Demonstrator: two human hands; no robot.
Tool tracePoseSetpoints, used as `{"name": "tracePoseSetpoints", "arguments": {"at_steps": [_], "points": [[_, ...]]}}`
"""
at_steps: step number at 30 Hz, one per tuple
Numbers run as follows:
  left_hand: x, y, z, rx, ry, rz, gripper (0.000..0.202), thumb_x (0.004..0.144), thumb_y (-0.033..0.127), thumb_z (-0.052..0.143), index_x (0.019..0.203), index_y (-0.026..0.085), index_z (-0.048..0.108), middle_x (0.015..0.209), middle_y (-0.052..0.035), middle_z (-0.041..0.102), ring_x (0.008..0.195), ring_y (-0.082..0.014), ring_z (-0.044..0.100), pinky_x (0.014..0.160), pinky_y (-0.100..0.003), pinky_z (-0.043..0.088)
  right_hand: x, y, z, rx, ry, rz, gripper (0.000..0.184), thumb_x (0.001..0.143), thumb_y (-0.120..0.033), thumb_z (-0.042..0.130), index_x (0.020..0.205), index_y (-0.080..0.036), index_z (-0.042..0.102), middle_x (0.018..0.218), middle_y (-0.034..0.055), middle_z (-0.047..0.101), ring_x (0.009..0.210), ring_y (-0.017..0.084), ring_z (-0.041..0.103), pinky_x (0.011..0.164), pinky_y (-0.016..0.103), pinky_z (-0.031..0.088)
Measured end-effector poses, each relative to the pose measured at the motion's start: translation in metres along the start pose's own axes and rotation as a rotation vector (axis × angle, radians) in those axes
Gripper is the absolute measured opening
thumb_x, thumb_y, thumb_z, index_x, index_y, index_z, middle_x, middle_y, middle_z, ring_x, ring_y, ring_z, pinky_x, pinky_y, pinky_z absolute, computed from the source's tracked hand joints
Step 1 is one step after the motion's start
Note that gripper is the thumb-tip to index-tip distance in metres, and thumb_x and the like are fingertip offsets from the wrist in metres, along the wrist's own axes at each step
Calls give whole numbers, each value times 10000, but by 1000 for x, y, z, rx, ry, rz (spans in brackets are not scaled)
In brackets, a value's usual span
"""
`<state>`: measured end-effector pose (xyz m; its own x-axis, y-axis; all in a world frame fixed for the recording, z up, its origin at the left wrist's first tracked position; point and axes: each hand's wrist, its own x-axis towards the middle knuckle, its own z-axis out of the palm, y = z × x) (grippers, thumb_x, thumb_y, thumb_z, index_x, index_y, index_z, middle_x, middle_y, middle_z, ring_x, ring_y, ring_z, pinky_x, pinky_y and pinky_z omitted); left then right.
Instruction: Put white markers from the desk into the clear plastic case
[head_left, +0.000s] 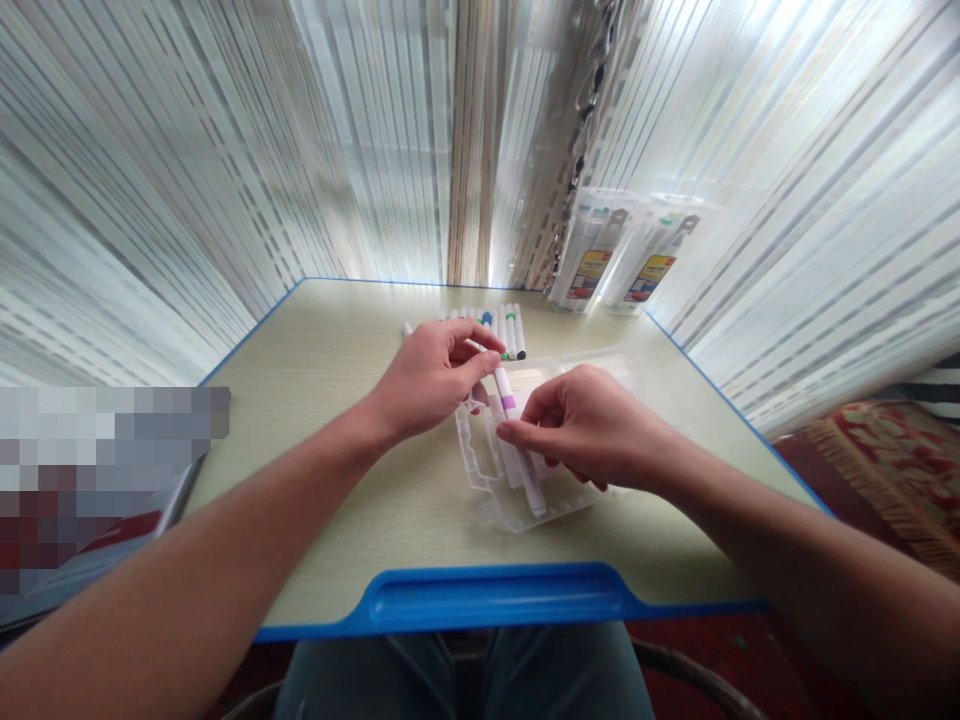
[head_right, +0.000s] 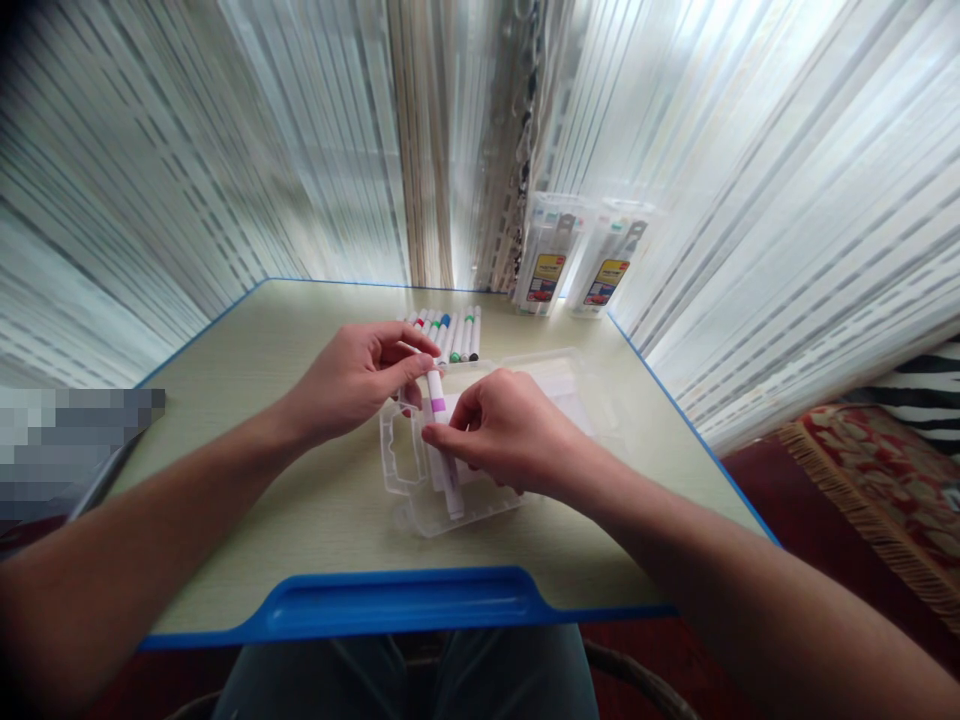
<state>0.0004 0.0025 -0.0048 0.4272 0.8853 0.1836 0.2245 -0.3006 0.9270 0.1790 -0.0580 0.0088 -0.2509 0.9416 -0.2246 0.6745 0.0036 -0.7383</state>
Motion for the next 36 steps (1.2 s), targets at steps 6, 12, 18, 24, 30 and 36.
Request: {"name": "tracePoseSetpoints", "arguments": {"at_steps": [6, 12, 18, 24, 30, 36], "points": [[1, -6, -3, 108, -26, -53, 139, 860, 223, 637, 951, 128, 683, 668, -20, 666, 531, -118, 624, 485, -206, 492, 1, 3, -5, 92, 36, -81, 251, 772, -246, 686, 553, -155, 603, 466, -3, 602, 384, 65, 480, 352, 162, 310], [0, -7, -8, 151, -160, -163, 316, 805, 279, 669, 1077, 119, 661, 709, -54, 724, 490, -124, 593, 449, -213, 441, 7, 5, -20, 520, 157, -174, 317, 779, -314, 741, 571, -154, 562, 430, -55, 488, 363, 27, 329, 357, 179, 199], [-6, 2, -7, 317, -326, -148, 275, 796, 352, 678, 960, 133, 704, 628, -36, 703, 471, -116, 577, 466, -201, 394, 19, 15, -26, 629, 314, -267, 371, 804, -323, 746, 552, -160, 528, 408, -61, 457, 359, 28, 311, 368, 201, 175], [-14, 10, -8, 205, -534, -244, 531, 777, 313, 683, 1269, 142, 584, 518, 27, 640, 462, -168, 615, 456, -218, 408, 25, 19, -33, 685, 361, -284, 389, 839, -307, 698, 534, -168, 502, 403, -62, 442, 355, 30, 312, 370, 203, 173], [-18, 15, -1, 177, -551, -402, 661, 864, 523, 595, 1395, 160, 443, 548, -2, 680, 414, -205, 620, 436, -255, 390, 30, 19, -38, 703, 413, -261, 370, 804, -325, 711, 539, -171, 505, 398, -64, 447, 345, 29, 311, 360, 198, 172], [-6, 1, 19, 571, -209, 37, 450, 916, 525, 525, 1182, 178, 633, 698, -30, 711, 663, -209, 668, 653, -294, 442, 35, 24, -42, 725, 428, -245, 345, 772, -349, 748, 577, -168, 527, 401, -67, 460, 344, 27, 291, 355, 192, 170]]}}
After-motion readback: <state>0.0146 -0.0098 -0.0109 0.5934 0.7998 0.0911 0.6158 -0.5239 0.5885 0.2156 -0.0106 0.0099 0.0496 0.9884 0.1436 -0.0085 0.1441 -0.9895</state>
